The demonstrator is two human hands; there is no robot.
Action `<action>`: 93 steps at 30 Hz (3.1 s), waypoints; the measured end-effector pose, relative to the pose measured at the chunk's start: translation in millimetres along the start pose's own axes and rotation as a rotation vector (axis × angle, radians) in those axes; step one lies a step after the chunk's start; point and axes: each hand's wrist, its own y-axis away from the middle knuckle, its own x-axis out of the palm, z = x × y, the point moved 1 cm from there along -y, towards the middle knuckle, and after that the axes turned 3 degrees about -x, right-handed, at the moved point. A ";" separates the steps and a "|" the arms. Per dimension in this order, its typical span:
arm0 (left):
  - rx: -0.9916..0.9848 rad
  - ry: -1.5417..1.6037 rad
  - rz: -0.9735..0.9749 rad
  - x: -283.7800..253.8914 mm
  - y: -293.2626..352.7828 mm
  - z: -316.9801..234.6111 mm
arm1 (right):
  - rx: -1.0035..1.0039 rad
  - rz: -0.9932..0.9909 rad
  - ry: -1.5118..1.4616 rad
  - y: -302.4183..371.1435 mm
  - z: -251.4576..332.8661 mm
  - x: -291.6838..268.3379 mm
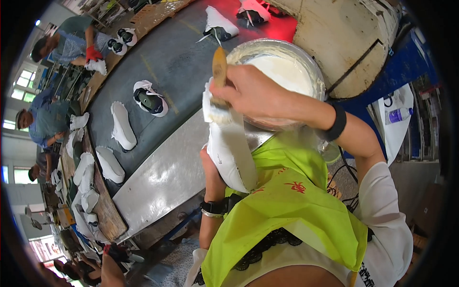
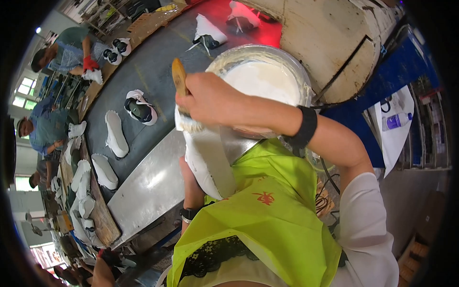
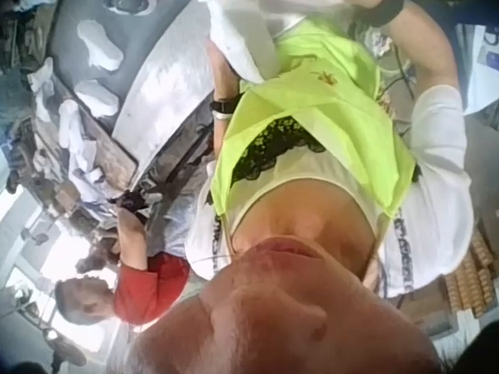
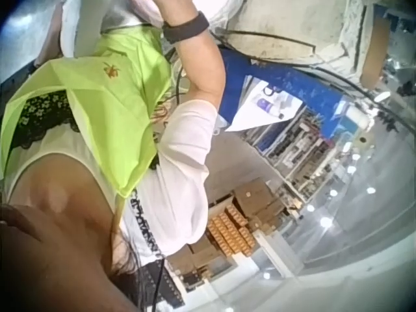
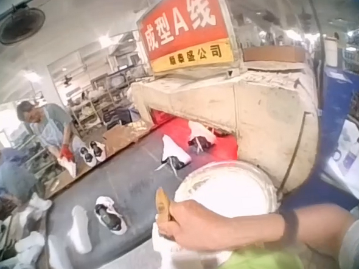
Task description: Applying white adhesive to the bottom of shoe soles using a brush on a factory assembly line.
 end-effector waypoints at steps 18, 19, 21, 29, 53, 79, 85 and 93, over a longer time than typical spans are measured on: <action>0.106 -0.244 -0.084 13.6 -2.2 -19.9 | -0.228 -0.375 -0.243 0.1 -47.8 2.6; 0.120 -0.307 -0.089 9.3 -5.1 -18.6 | -0.235 -0.372 -0.246 3.8 -53.1 9.5; 0.132 -0.222 -0.083 8.4 -9.7 -14.9 | -0.354 -0.424 -0.061 27.7 -61.2 26.8; 0.057 -0.061 -0.050 -7.3 -10.7 -9.3 | -0.058 -0.186 -0.297 -4.7 -23.0 19.8; 0.148 0.002 -0.155 -24.4 -393.6 -150.7 | 0.284 -0.571 -0.517 24.3 -114.9 -42.9; 0.477 -1.315 -1.121 -182.9 -228.3 -183.6 | 0.267 -0.425 -0.517 43.3 -105.8 -55.4; 0.434 -1.244 -1.244 -125.7 -261.0 -183.2 | 0.324 -0.389 -0.528 20.0 -108.9 -46.2; 0.615 -1.393 -1.376 -123.1 -301.4 -191.4 | 0.358 -0.536 -0.487 33.3 -122.7 -66.8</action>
